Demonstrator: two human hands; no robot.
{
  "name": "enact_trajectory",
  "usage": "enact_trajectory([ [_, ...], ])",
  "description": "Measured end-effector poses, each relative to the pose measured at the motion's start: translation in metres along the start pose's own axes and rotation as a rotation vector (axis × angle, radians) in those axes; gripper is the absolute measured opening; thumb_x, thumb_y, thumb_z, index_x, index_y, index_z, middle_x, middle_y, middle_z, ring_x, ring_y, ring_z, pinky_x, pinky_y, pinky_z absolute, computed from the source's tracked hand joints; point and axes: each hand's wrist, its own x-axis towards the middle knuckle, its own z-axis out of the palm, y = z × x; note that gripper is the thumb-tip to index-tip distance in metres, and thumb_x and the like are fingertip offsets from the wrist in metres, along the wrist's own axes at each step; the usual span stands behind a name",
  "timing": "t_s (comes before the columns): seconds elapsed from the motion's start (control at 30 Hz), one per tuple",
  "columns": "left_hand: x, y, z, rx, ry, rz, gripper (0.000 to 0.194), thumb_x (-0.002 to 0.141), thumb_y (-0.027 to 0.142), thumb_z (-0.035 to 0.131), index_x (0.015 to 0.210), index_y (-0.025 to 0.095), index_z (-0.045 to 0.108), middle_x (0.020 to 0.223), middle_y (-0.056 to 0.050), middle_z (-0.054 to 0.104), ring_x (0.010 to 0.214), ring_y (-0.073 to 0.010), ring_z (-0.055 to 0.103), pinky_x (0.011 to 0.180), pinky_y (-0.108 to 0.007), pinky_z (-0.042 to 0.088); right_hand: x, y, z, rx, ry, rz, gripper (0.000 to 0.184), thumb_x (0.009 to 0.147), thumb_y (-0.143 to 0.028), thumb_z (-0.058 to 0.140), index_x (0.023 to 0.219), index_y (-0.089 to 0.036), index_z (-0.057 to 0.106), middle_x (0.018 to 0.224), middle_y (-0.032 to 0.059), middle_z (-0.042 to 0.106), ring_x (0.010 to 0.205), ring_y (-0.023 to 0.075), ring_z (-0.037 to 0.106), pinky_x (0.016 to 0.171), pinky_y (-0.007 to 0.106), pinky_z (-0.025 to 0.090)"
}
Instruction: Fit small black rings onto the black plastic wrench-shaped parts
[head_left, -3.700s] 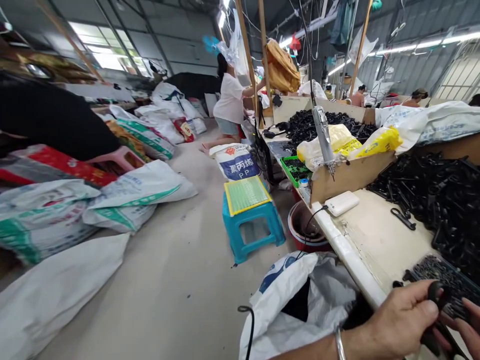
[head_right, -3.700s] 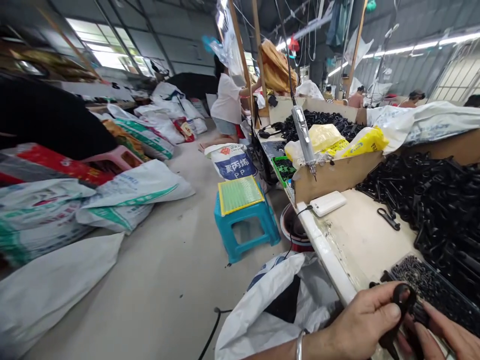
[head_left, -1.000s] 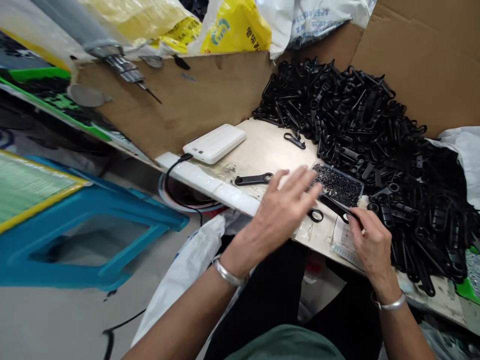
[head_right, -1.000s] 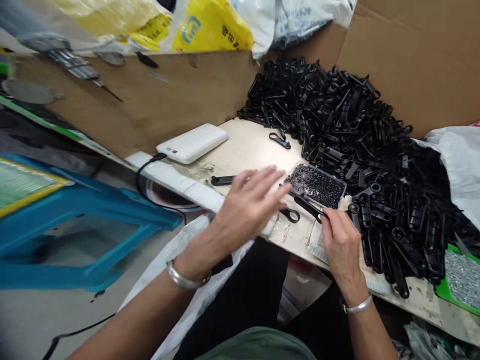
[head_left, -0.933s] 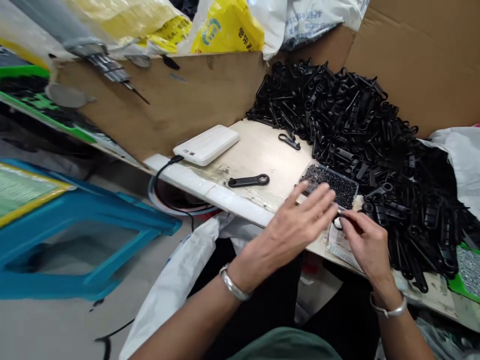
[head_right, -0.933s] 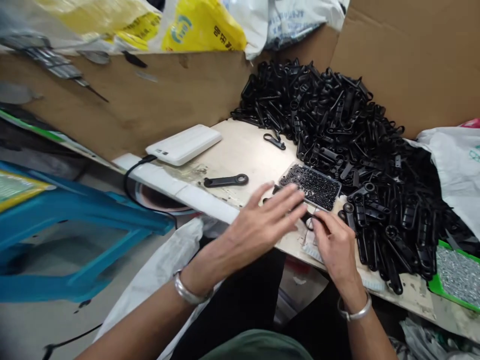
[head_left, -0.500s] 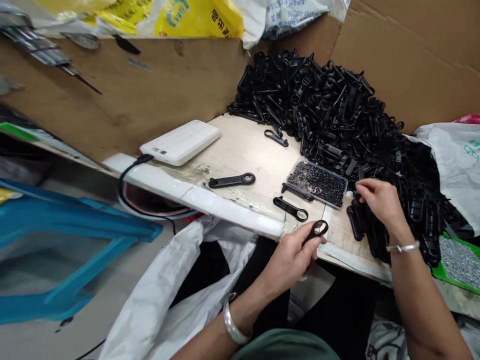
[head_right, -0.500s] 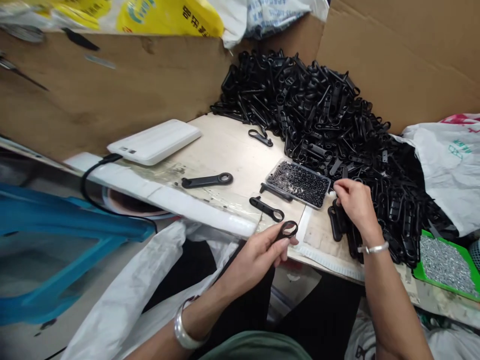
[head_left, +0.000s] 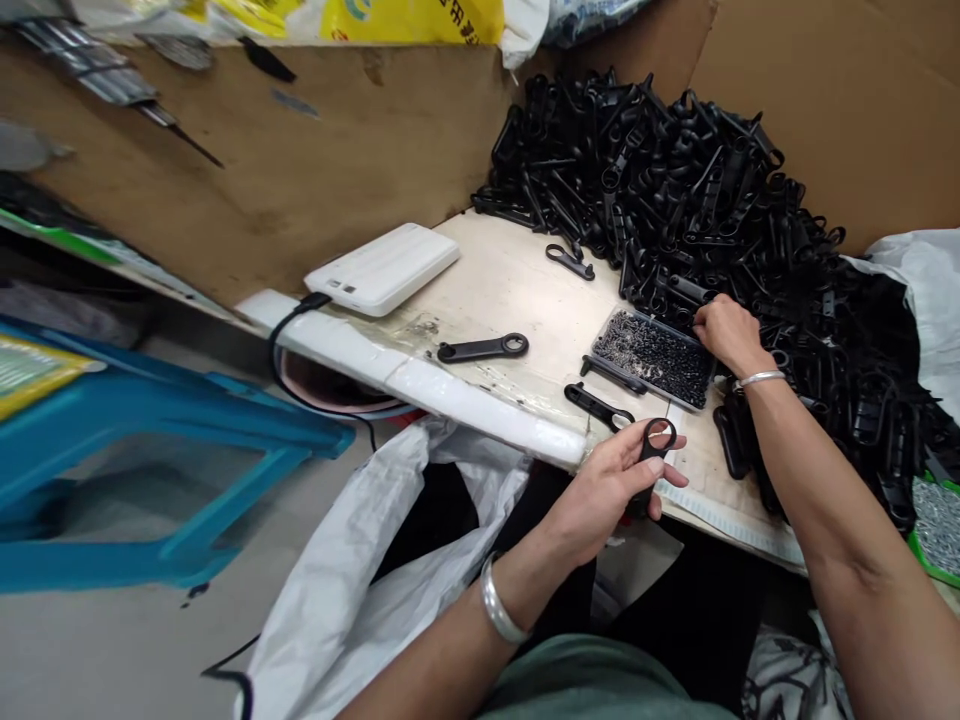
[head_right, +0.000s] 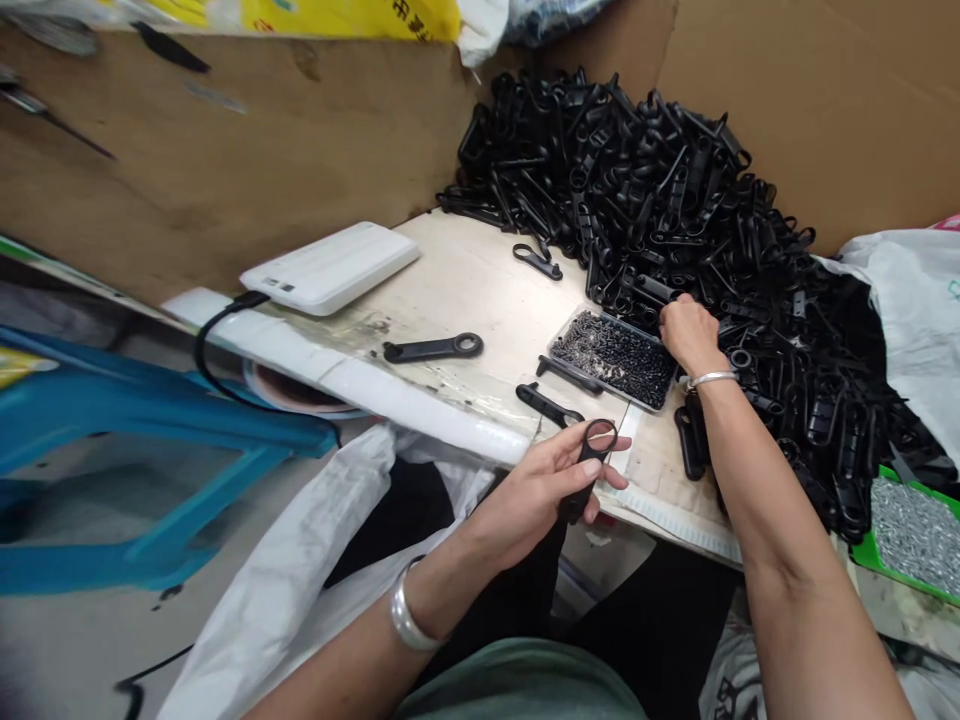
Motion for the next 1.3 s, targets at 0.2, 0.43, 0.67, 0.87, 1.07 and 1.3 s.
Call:
enact_trajectory([
  [0.2,-0.001,0.003,0.000,-0.080,0.014,-0.010,0.030,0.073,0.026,0.074,0.098,0.015,0.062,0.122,-0.015,0.059,0.092,-0.0209,0.061,0.057,-0.023,0.047,-0.044,0.020,-0.041,0.627,0.125,0.107,0.017,0.083,-0.030,0.063,0.087,-0.016,0.071,0.077,0.0065,0.065,0.066,0.0188,0.058,0.063,0.032,0.048],
  [0.43,0.001,-0.001,0.009,-0.120,0.079,0.114,0.037,0.067,0.023,0.080,0.099,0.015,0.063,0.112,-0.009,0.062,0.092,-0.0172,0.059,0.062,-0.020,0.043,-0.156,-0.014,-0.036,1.411,-0.653,0.076,0.037,0.075,-0.049,0.074,0.085,-0.014,0.067,0.070,0.0016,0.061,0.055,0.0116,0.053,0.052,0.025,0.046],
  [0.67,0.006,-0.016,0.017,-0.150,0.292,0.228,0.039,0.058,0.017,0.083,0.092,0.016,0.063,0.070,0.006,0.057,0.060,-0.0059,0.046,0.057,-0.019,0.036,-0.187,-0.050,-0.017,1.349,-0.197,0.112,0.035,0.081,-0.042,0.071,0.104,-0.018,0.063,0.099,0.0074,0.064,0.069,0.0152,0.063,0.064,0.031,0.059],
  [0.87,0.002,-0.014,0.011,-0.054,0.272,0.233,0.033,0.061,0.019,0.079,0.091,0.015,0.066,0.087,0.000,0.061,0.073,-0.0100,0.050,0.064,-0.021,0.038,-0.203,-0.062,-0.018,0.687,0.150,-0.383,0.030,0.098,-0.021,0.047,0.125,-0.022,0.060,0.121,0.0119,0.060,0.113,0.0249,0.059,0.098,0.042,0.052],
  [1.07,-0.004,-0.007,0.001,-0.089,0.074,0.078,0.026,0.070,0.026,0.077,0.092,0.014,0.069,0.088,-0.002,0.062,0.069,-0.0087,0.049,0.066,-0.023,0.040,-0.203,-0.056,-0.017,0.512,0.163,-0.436,0.033,0.098,-0.020,0.047,0.129,-0.022,0.057,0.118,0.0125,0.060,0.108,0.0256,0.061,0.091,0.039,0.055],
  [1.3,-0.010,-0.002,0.001,-0.147,0.070,0.047,0.039,0.070,0.017,0.074,0.108,0.021,0.066,0.129,-0.008,0.056,0.112,-0.0258,0.057,0.076,-0.030,0.050,-0.204,-0.044,-0.021,0.817,0.194,-0.142,0.026,0.088,-0.023,0.065,0.114,-0.026,0.067,0.110,0.0060,0.059,0.080,0.0173,0.062,0.069,0.030,0.057],
])
